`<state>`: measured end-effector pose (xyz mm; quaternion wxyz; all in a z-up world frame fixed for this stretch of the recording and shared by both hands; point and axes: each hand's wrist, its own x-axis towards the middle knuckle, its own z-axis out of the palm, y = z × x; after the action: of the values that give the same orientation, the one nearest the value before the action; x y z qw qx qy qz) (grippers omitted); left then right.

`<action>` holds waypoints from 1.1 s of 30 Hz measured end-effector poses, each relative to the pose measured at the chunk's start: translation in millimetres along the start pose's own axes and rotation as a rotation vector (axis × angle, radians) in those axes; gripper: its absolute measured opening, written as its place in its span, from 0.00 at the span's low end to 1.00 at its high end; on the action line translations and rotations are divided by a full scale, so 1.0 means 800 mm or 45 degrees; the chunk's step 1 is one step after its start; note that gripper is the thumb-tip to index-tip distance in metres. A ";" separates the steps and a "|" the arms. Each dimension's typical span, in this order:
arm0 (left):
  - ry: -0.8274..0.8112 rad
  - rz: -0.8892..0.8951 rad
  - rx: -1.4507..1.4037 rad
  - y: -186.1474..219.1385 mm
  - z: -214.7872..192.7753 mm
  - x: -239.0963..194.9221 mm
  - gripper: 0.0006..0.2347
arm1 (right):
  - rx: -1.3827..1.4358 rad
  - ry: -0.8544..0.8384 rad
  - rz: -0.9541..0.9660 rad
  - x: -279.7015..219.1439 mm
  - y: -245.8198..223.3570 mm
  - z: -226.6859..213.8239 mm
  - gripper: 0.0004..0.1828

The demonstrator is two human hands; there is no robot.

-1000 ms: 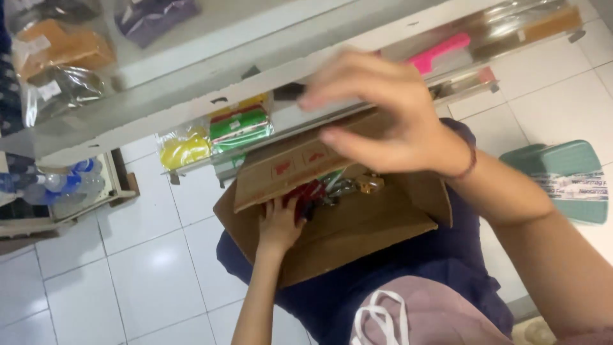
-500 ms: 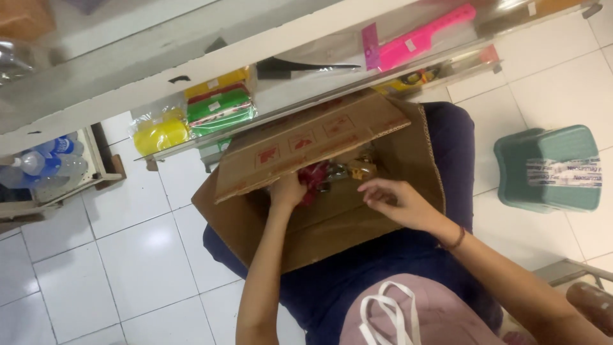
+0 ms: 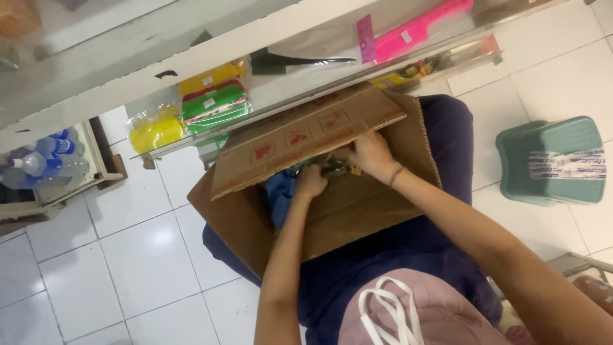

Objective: Cleaning store shelves with a cloth and organizing hair clips from a box onto display hooks.

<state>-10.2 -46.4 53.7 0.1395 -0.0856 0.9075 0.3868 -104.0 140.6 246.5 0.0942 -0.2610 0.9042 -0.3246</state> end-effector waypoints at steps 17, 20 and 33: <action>-0.322 -0.227 0.493 0.074 0.041 -0.005 0.31 | -0.421 -0.661 0.009 -0.004 0.184 0.153 0.23; -0.310 -0.213 0.465 0.070 0.039 -0.001 0.32 | -0.362 -0.543 -0.001 -0.014 0.229 0.194 0.28; 0.102 -0.214 -0.082 0.082 -0.036 -0.064 0.22 | -0.009 -0.833 0.505 0.000 0.183 0.165 0.25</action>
<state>15.8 -19.9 133.8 0.1321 -0.1812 0.8891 0.3990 -119.1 165.2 51.3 0.4379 -0.1712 0.8604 -0.1965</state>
